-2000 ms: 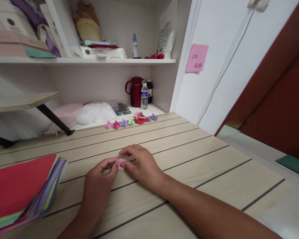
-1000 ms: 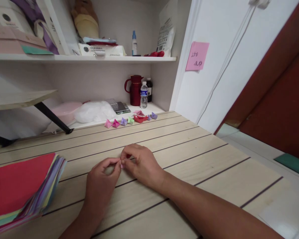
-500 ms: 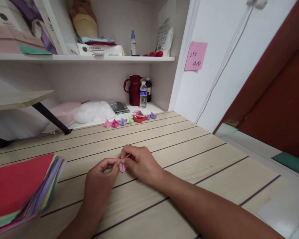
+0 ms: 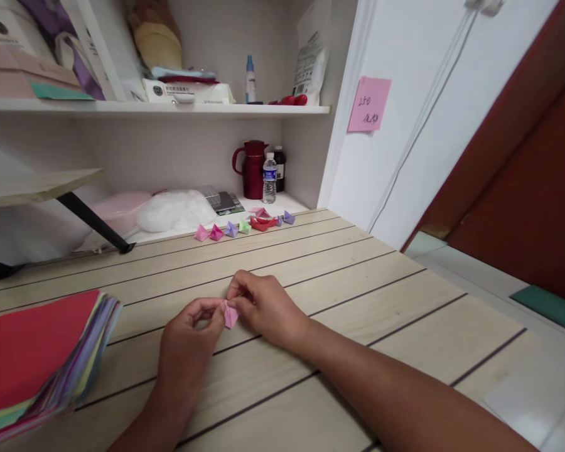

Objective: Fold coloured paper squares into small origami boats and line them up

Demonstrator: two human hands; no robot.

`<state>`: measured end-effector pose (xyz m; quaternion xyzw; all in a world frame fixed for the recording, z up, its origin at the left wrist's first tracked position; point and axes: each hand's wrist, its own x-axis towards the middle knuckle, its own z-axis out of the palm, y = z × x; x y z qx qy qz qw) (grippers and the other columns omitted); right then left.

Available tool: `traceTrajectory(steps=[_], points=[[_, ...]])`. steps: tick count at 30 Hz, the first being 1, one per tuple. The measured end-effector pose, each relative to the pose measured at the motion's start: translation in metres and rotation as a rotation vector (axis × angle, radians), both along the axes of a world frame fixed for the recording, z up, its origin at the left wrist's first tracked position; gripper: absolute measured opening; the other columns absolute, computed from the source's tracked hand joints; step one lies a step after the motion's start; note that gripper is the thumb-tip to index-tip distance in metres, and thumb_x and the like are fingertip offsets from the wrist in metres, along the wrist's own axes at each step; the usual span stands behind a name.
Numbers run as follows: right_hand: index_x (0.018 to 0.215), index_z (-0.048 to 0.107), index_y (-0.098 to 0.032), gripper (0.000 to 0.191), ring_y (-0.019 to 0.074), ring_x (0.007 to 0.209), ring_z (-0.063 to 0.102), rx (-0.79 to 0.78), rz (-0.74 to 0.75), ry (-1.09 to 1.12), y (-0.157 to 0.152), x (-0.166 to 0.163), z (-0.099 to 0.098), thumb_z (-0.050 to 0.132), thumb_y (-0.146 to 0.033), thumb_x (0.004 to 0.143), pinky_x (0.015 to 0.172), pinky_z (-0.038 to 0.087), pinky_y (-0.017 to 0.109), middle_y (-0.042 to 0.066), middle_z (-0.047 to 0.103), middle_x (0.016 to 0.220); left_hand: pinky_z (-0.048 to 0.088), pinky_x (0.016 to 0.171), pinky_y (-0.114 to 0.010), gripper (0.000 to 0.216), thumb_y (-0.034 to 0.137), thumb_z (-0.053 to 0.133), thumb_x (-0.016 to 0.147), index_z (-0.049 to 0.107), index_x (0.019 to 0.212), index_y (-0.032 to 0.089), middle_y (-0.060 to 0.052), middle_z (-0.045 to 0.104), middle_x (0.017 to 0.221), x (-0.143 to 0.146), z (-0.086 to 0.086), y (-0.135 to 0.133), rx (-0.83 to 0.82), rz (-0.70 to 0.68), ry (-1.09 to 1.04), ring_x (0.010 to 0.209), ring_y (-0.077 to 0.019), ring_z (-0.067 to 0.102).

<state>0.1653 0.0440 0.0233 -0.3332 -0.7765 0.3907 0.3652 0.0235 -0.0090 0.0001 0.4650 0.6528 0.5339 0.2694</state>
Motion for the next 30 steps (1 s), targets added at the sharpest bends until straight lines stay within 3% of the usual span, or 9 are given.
traceTrajectory(steps=[9,13,30], points=[[0.084,0.065,-0.020,0.015,0.0122,0.071,0.063,0.022,-0.025,0.016,-0.0047,-0.0036,-0.0025,0.063,-0.005,0.081,0.061,0.045,0.020,-0.002,0.070,0.078,0.048,0.072,-0.027,0.009,0.029,0.064,0.075,0.071,0.074,0.025,0.003,0.074,0.073,-0.0017,0.0003,-0.0021,0.099,0.006,0.120,0.072,-0.0162,0.069],[0.083,0.065,-0.019,0.016,0.0134,0.075,0.065,0.030,-0.025,0.047,-0.0058,-0.0033,-0.0020,0.063,-0.004,0.080,0.066,0.048,0.022,-0.001,0.071,0.080,0.048,0.074,-0.028,0.009,0.028,0.064,0.075,0.072,0.074,0.025,0.003,0.076,0.075,-0.0014,-0.0004,-0.0006,0.142,0.013,0.169,0.072,-0.0170,0.069],[0.089,0.063,-0.020,0.015,0.0135,0.072,0.067,0.032,-0.035,0.021,-0.0054,-0.0037,-0.0051,0.065,-0.007,0.082,0.064,0.049,0.021,-0.002,0.071,0.078,0.048,0.068,-0.025,0.011,0.027,0.062,0.076,0.070,0.069,0.024,0.003,0.073,0.067,-0.0023,-0.0026,0.0025,0.158,-0.011,0.201,0.065,-0.0146,0.068]])
